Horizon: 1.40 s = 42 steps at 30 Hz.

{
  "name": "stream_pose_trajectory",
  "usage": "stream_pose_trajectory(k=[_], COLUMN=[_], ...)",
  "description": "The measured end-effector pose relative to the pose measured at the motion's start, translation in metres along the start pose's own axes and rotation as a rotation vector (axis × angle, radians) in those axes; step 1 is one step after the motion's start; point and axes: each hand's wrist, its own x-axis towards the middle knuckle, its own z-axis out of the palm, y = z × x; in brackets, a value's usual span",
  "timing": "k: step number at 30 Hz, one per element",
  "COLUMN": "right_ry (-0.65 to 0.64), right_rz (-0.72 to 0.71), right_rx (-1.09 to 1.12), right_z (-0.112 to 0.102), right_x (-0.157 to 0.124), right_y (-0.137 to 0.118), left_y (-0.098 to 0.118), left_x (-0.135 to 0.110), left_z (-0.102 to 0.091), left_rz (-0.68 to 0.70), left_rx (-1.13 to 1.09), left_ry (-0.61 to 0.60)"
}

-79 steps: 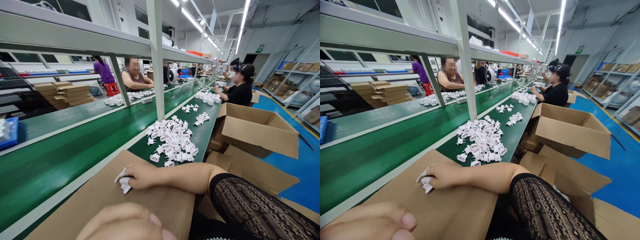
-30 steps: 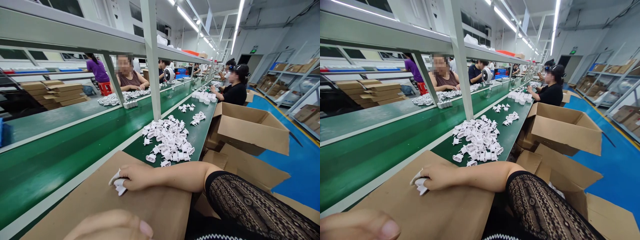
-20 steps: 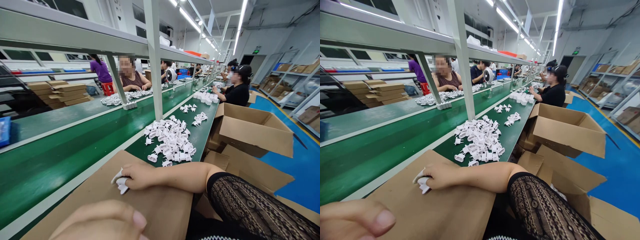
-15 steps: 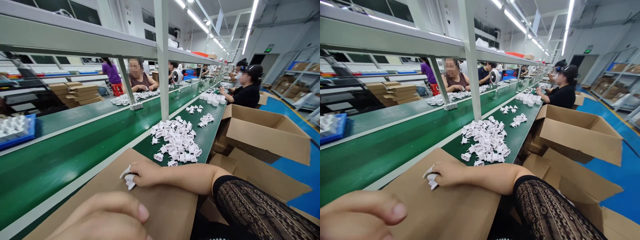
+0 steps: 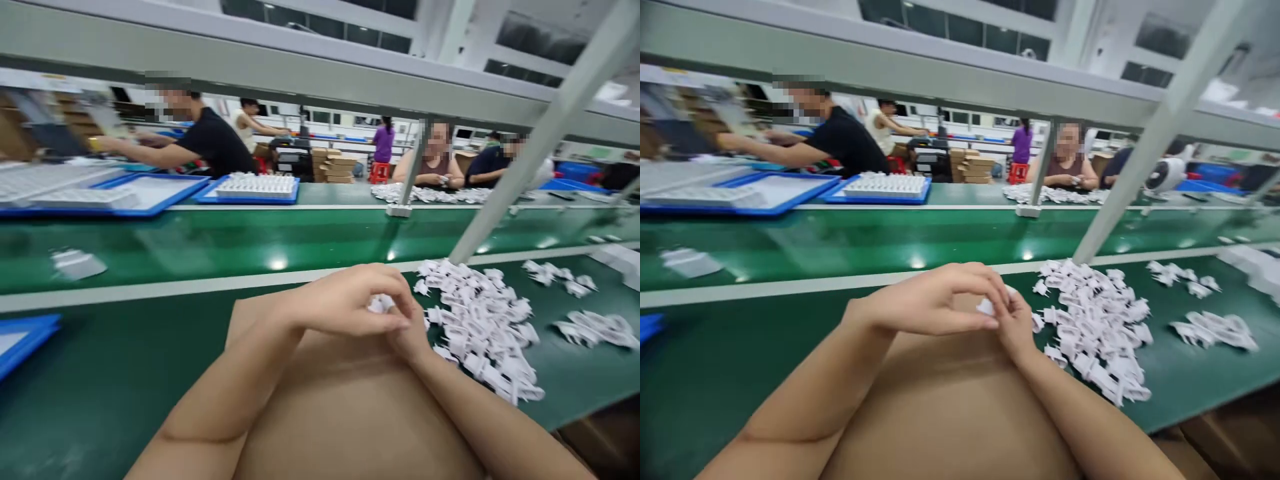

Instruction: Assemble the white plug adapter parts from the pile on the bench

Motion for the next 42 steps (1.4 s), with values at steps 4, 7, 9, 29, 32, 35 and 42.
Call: stream_pose_trajectory(k=[4, 7, 9, 29, 32, 35, 42], right_ry=[0.189, 0.249, 0.254, 0.244, 0.252, 0.226, 0.221], right_rz=[0.244, 0.284, 0.344, 0.613, 0.566, 0.52, 0.533], right_rx=[0.248, 0.265, 0.301, 0.435, 0.432, 0.418, 0.378], right_z=[-0.003, -0.006, -0.005, 0.001, 0.001, -0.001, -0.005], right_x=[0.005, 0.006, 0.008, 0.019, 0.019, 0.019, 0.022], right_y=[-0.002, -0.007, -0.012, -0.016, -0.016, -0.018, -0.022], left_y=[-0.028, -0.043, -0.051, -0.098, -0.113, -0.126, -0.137], left_x=[0.008, 0.015, 0.02, 0.024, 0.026, 0.027, 0.026], left_z=[0.012, 0.022, 0.026, 0.026, 0.028, 0.031, 0.036], left_rz=[-0.171, -0.19, -0.216, -0.523, -0.54, -0.534, -0.565], left_rx=[0.319, 0.374, 0.379, 0.18, 0.067, -0.168, -0.408], left_ry=[-0.014, -0.066, -0.071, 0.029, 0.059, 0.067, 0.172])
